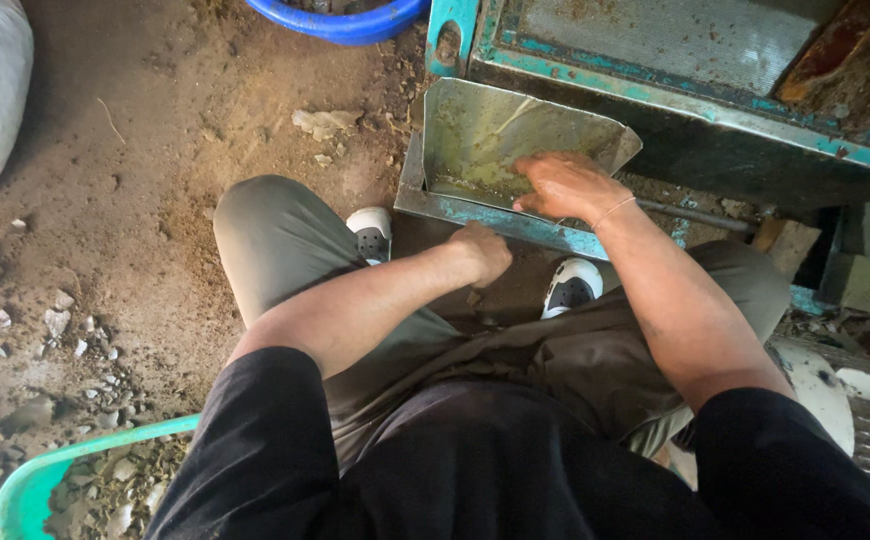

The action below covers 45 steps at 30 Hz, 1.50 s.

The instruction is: The person sits on the ground in front of a processing machine and uses a wooden scraper to push caked residue off the machine's mesh screen into a metal tray below. They periodically reposition the tray and continue scraping the screen surface.

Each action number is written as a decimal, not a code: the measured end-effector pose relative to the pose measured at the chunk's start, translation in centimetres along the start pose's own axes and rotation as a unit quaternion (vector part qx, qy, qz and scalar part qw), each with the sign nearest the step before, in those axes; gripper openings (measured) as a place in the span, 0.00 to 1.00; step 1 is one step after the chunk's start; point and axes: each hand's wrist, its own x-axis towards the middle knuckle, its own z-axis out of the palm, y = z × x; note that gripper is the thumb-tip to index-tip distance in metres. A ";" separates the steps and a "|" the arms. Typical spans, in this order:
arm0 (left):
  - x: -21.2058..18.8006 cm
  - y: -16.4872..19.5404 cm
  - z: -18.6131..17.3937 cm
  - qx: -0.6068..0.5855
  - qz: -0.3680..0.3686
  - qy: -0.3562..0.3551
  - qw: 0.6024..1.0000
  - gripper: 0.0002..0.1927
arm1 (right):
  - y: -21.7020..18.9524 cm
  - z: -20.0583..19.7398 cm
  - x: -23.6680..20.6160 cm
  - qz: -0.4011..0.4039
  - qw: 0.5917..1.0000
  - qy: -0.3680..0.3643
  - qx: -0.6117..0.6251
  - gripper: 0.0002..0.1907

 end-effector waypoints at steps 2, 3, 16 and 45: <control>0.1 0.1 0.1 0.006 -0.006 0.001 1.000 0.15 | 0.0 0.0 0.0 -0.010 1.000 0.001 -0.005 0.30; 0.2 0.1 0.2 0.009 -0.008 0.001 1.000 0.15 | 0.0 0.0 0.0 -0.015 1.000 0.002 -0.007 0.30; 0.0 0.2 -0.6 -0.001 0.006 -0.026 1.000 0.18 | 0.2 0.4 0.9 -0.017 1.000 -0.002 -0.003 0.31; 1.3 -0.8 -0.3 0.004 -0.005 -0.009 1.000 0.15 | 0.8 0.3 1.2 -0.012 1.000 -0.006 -0.003 0.31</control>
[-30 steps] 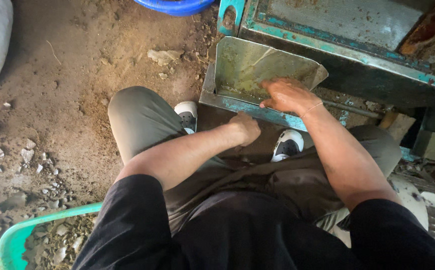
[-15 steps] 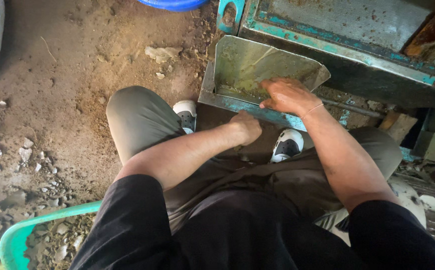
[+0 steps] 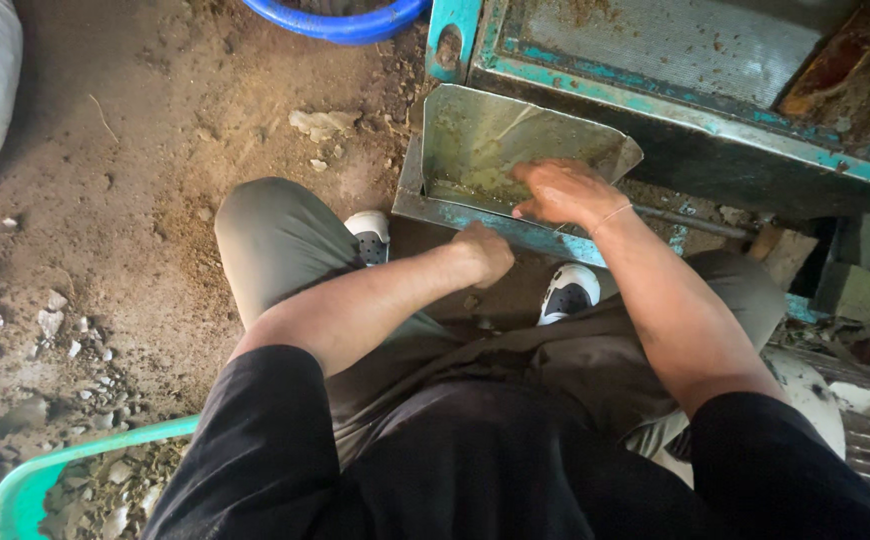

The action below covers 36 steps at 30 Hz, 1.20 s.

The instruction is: The person sits on the ground in front of a processing machine and uses a wooden scraper to push caked residue off the machine's mesh screen into a metal tray below. They periodically reposition the tray and continue scraping the screen surface.

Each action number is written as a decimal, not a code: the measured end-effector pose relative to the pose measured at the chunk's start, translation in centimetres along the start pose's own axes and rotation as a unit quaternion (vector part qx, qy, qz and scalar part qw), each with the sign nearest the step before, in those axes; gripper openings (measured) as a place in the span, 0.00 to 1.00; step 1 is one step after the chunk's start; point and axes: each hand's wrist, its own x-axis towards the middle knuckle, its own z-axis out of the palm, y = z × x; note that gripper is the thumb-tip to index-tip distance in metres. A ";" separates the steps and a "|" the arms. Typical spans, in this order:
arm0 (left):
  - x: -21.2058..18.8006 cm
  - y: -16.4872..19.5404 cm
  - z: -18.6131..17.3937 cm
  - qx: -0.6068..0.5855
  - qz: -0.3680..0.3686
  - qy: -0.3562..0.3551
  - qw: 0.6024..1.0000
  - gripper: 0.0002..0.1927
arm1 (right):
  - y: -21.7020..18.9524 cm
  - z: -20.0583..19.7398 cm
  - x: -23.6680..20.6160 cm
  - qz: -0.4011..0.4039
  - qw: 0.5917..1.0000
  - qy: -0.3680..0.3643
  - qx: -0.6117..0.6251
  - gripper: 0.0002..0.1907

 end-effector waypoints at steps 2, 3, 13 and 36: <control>0.0 0.0 0.2 -0.005 0.005 0.000 1.000 0.15 | 0.0 0.0 -0.2 0.005 1.000 -0.004 -0.007 0.30; 0.0 -0.1 0.2 -0.008 0.006 0.000 1.000 0.15 | -0.1 0.0 -0.2 0.008 1.000 -0.006 -0.010 0.30; -0.7 0.3 0.7 0.001 0.002 0.007 1.000 0.14 | -0.4 0.1 -0.9 -0.004 1.000 0.003 0.002 0.31; -0.5 0.8 0.5 -0.034 -0.002 0.000 0.999 0.19 | -0.5 0.4 -0.1 -0.003 1.000 -0.018 -0.018 0.31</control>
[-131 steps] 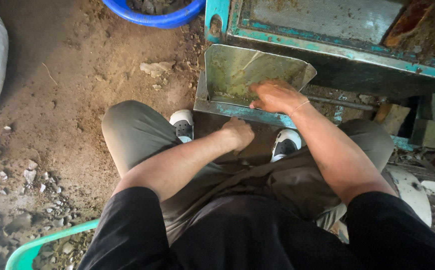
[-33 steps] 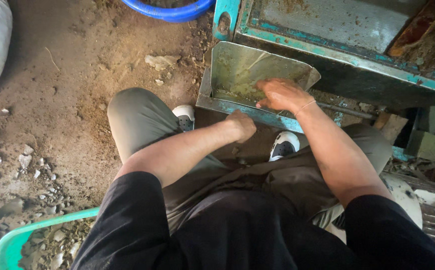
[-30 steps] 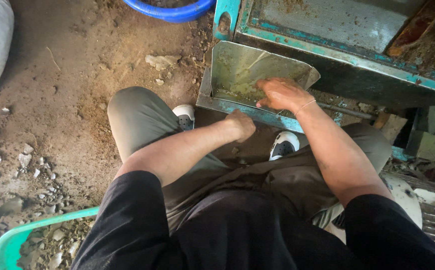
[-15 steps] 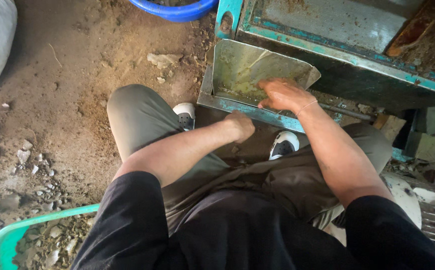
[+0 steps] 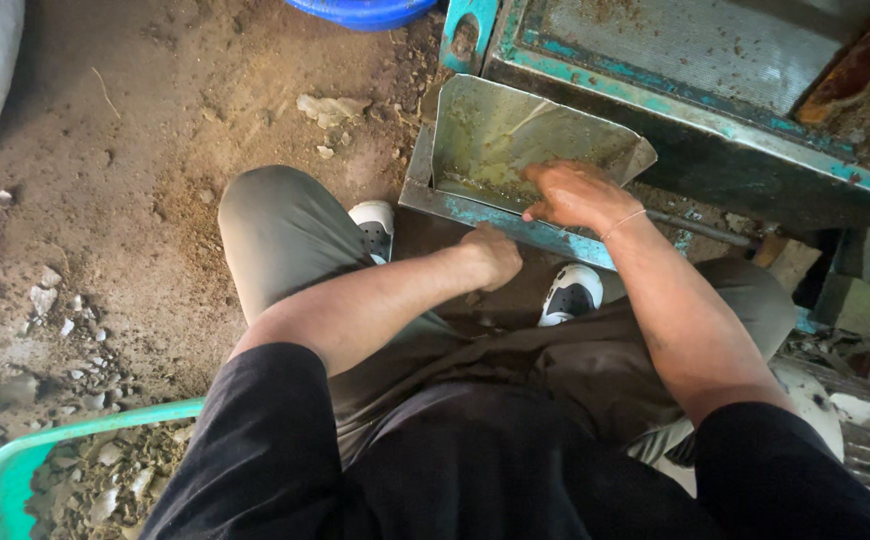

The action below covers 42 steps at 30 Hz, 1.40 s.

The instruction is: The person sits on the ground in front of a processing machine and uses a wooden scraper to push caked residue off the machine's mesh screen into a metal tray below. They periodically reposition the tray and continue scraping the screen surface.

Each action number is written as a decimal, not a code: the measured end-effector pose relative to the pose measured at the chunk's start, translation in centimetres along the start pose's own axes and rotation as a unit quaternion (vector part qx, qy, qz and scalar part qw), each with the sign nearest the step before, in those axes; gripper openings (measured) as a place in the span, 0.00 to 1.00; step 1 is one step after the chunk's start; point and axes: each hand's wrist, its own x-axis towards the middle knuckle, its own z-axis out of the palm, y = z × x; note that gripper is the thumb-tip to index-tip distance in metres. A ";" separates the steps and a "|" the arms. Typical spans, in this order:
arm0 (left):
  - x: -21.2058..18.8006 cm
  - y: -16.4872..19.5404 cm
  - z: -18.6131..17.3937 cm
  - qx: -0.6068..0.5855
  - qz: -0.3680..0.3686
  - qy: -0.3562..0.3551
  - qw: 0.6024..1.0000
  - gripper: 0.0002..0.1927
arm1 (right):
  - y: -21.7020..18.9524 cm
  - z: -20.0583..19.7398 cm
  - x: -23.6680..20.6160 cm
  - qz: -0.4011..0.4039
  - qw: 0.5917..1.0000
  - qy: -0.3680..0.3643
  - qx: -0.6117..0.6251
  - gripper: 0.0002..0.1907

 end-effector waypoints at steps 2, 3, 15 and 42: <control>0.0 -0.1 -0.2 0.002 0.004 -0.015 1.000 0.20 | 0.0 0.0 0.1 0.001 1.000 0.002 0.010 0.32; 0.0 -0.1 -0.3 0.004 0.006 -0.021 1.000 0.20 | 0.0 0.0 0.1 0.002 1.000 0.004 0.015 0.33; 0.8 -0.6 -0.1 0.009 0.003 -0.006 1.000 0.17 | 0.3 -0.3 0.5 0.019 1.000 -0.018 -0.007 0.29; -0.7 0.0 0.0 0.025 -0.005 -0.004 1.000 0.15 | -0.1 -1.0 -1.9 0.038 0.999 0.013 0.003 0.33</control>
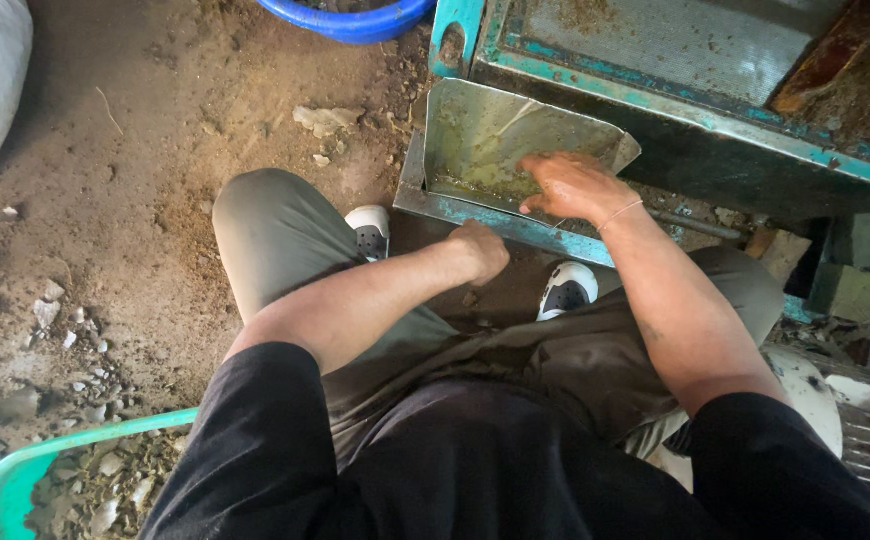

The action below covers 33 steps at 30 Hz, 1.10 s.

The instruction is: The person sits on the ground in front of a processing machine and uses a wooden scraper to push caked residue off the machine's mesh screen into a metal tray below. They periodically reposition the tray and continue scraping the screen surface.

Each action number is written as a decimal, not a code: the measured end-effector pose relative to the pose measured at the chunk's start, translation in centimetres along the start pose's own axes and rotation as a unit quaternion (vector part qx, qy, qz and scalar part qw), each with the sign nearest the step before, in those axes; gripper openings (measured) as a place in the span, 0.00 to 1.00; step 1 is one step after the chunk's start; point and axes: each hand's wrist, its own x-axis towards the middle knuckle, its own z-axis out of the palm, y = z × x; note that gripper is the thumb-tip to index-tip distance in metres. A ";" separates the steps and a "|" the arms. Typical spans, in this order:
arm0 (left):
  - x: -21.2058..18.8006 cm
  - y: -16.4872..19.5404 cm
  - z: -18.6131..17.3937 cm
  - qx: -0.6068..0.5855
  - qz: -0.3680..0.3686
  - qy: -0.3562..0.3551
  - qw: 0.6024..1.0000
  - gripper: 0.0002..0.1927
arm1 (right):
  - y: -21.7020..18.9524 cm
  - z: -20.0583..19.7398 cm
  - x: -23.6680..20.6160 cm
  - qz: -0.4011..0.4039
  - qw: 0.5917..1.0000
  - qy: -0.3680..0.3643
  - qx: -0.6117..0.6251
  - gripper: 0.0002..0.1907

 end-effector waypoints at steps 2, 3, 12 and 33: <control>-0.1 0.2 0.0 -0.001 -0.003 0.001 1.000 0.17 | 0.0 0.2 0.0 -0.016 1.000 0.010 0.002 0.32; -0.1 0.2 0.0 -0.001 -0.004 0.003 1.000 0.17 | 0.1 0.2 0.1 -0.025 1.000 0.015 0.003 0.32; 0.1 0.2 0.1 -0.049 0.004 0.026 0.998 0.15 | 0.6 0.7 1.1 -0.007 1.000 -0.026 -0.009 0.31; 0.8 -0.7 -0.5 -0.057 0.007 0.025 0.998 0.17 | 1.4 1.3 2.8 -0.045 0.999 0.000 0.026 0.33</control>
